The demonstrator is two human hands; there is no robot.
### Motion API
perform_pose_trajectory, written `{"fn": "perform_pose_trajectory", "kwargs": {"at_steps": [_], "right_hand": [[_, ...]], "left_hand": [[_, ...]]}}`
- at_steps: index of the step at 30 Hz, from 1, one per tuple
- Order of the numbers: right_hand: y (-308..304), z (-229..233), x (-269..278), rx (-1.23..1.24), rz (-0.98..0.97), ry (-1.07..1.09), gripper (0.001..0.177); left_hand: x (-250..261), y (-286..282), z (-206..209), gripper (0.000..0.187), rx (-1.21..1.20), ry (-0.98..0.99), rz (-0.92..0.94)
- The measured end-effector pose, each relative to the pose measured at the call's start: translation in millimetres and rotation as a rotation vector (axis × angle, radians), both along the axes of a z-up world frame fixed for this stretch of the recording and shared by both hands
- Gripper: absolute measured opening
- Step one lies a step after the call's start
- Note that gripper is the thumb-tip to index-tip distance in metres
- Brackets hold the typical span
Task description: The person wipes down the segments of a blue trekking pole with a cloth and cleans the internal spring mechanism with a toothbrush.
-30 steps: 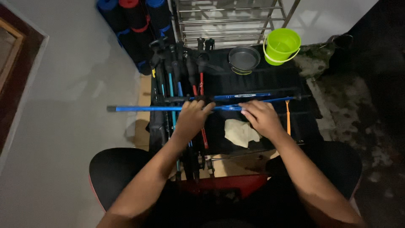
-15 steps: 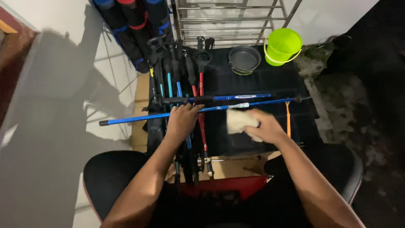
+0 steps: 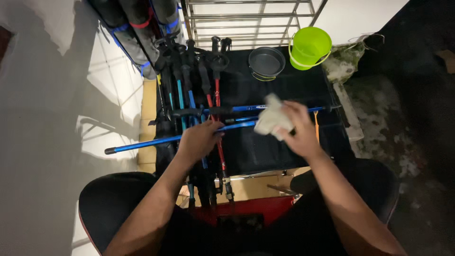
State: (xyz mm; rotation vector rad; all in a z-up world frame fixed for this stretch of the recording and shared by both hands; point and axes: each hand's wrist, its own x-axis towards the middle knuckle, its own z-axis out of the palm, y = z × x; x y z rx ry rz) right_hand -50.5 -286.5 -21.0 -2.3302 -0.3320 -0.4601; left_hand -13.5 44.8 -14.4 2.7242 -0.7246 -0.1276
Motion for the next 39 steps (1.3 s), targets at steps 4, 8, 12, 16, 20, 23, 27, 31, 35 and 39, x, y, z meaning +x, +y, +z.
{"fn": "perform_pose_trajectory", "kwargs": {"at_steps": [4, 8, 12, 16, 20, 23, 27, 31, 35, 39], "right_hand": [[15, -55, 12, -0.049, 0.060, -0.035, 0.045], [22, -79, 24, 0.068, -0.165, 0.154, 0.029], [42, -64, 29, 0.791, -0.428, 0.600, 0.020], [18, -88, 29, 1.237, -0.287, 0.898, 0.041], [19, -44, 29, 1.309, -0.443, 0.814, 0.032], [12, -41, 34, 1.317, -0.484, 0.637, 0.031], [-22, -87, 24, 0.776, -0.107, 0.341, 0.051], [9, -53, 18, 0.314, 0.097, 0.186, 0.080], [17, -55, 21, 0.850, -0.120, 0.479, 0.045], [1, -45, 33, 0.879, -0.387, 0.650, 0.076]], "left_hand": [[-6, 3, 7, 0.030, -0.025, -0.020, -0.041], [-3, 9, -1, 0.028, 0.015, -0.131, -0.057], [1, 7, 5, 0.024, 0.001, -0.236, -0.056], [-3, 5, 12, 0.033, -0.035, -0.173, -0.057], [4, 6, -9, 0.028, 0.003, -0.296, -0.017], [4, 5, 2, 0.031, 0.063, -0.202, 0.009], [4, 6, -9, 0.032, 0.069, -0.215, -0.001], [1, 0, -9, 0.031, -0.018, -0.224, -0.023], [1, 2, 3, 0.026, -0.059, -0.135, -0.013], [-3, 5, 12, 0.024, -0.055, 0.065, 0.087]]}}
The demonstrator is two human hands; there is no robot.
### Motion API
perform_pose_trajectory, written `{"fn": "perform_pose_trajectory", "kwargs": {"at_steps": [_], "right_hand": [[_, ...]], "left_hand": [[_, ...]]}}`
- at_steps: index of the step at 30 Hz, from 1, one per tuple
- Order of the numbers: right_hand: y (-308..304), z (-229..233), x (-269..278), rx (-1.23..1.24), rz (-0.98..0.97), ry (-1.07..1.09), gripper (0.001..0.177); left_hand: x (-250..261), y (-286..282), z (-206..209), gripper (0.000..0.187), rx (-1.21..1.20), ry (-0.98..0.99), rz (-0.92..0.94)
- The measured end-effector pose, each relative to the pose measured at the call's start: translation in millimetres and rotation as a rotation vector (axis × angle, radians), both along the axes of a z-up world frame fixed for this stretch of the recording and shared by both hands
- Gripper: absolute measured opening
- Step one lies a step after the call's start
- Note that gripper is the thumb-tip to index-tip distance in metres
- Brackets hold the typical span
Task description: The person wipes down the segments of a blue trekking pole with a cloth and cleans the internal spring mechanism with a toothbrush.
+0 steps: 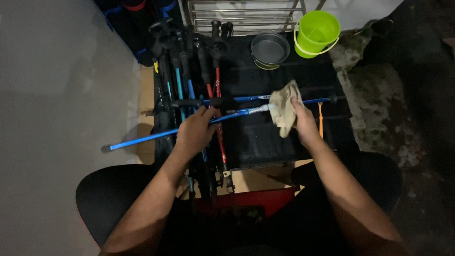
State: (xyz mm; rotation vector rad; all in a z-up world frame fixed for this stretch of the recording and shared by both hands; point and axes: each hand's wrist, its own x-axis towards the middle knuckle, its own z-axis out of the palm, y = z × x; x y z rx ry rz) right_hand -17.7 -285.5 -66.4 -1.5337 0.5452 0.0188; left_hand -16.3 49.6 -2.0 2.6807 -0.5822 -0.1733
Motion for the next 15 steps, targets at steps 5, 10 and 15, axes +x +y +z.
{"fn": "perform_pose_trajectory", "kwargs": {"at_steps": [5, 10, 15], "right_hand": [[-6, 6, -13, -0.175, 0.093, 0.035, 0.059], [-9, 10, -8, 0.098, 0.172, 0.039, 0.084], [-10, -13, -6, 0.077, 0.076, -0.028, 0.037]], "left_hand": [[6, 4, -14, 0.029, 0.054, -0.053, -0.001], [5, 1, -18, 0.028, 0.063, 0.026, 0.019], [6, 4, -22, 0.030, 0.041, -0.034, -0.011]]}}
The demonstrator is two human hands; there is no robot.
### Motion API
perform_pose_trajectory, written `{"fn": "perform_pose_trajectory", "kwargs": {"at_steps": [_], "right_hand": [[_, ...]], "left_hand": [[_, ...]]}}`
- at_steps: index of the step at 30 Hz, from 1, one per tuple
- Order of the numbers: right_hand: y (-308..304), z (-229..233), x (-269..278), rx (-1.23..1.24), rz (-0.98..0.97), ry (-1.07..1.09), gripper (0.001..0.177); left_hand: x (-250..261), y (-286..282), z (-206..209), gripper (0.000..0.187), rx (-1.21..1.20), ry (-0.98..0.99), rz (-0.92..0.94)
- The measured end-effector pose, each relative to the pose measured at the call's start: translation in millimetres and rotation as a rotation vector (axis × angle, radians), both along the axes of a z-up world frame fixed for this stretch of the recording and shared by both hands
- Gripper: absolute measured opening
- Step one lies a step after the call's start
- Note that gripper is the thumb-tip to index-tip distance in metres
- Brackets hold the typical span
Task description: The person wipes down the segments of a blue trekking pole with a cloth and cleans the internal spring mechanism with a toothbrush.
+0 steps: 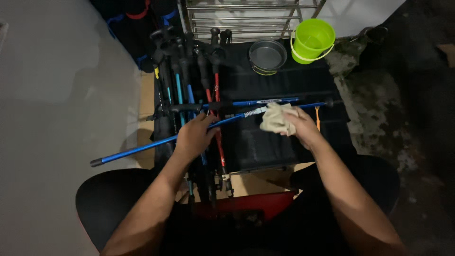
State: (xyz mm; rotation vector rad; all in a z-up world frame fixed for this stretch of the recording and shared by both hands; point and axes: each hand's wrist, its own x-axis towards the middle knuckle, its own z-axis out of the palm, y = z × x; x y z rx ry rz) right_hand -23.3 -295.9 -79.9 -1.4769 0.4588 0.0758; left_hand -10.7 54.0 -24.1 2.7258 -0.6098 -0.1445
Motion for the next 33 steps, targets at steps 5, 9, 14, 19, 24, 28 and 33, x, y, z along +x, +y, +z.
{"fn": "perform_pose_trajectory", "kwargs": {"at_steps": [5, 9, 14, 19, 24, 28, 33], "right_hand": [[-24, -16, 15, 0.264, -0.203, 0.073, 0.057], [-57, -62, 19, 0.326, -0.350, 0.027, 0.048], [-30, -26, 13, -0.067, -0.120, -0.301, 0.039], [21, 32, -21, -1.005, 0.543, -0.651, 0.045], [20, 5, -12, -1.514, 0.620, -0.709, 0.036], [24, -20, -5, -1.200, 0.391, -0.421, 0.032], [46, 39, -15, -0.126, -0.060, 0.187, 0.045]], "left_hand": [[-3, -3, 19, 0.030, -0.045, 0.027, -0.030], [-4, -2, 19, 0.027, -0.099, 0.056, -0.018], [-6, -3, 17, 0.030, -0.048, 0.026, -0.085], [-15, -14, 35, 0.029, -0.097, 0.100, -0.152], [-21, -15, 29, 0.028, -0.127, -0.096, -0.226], [-18, -18, 4, 0.019, -0.162, -0.319, -0.229], [-20, -25, 14, 0.019, -0.212, -0.230, -0.224]]}}
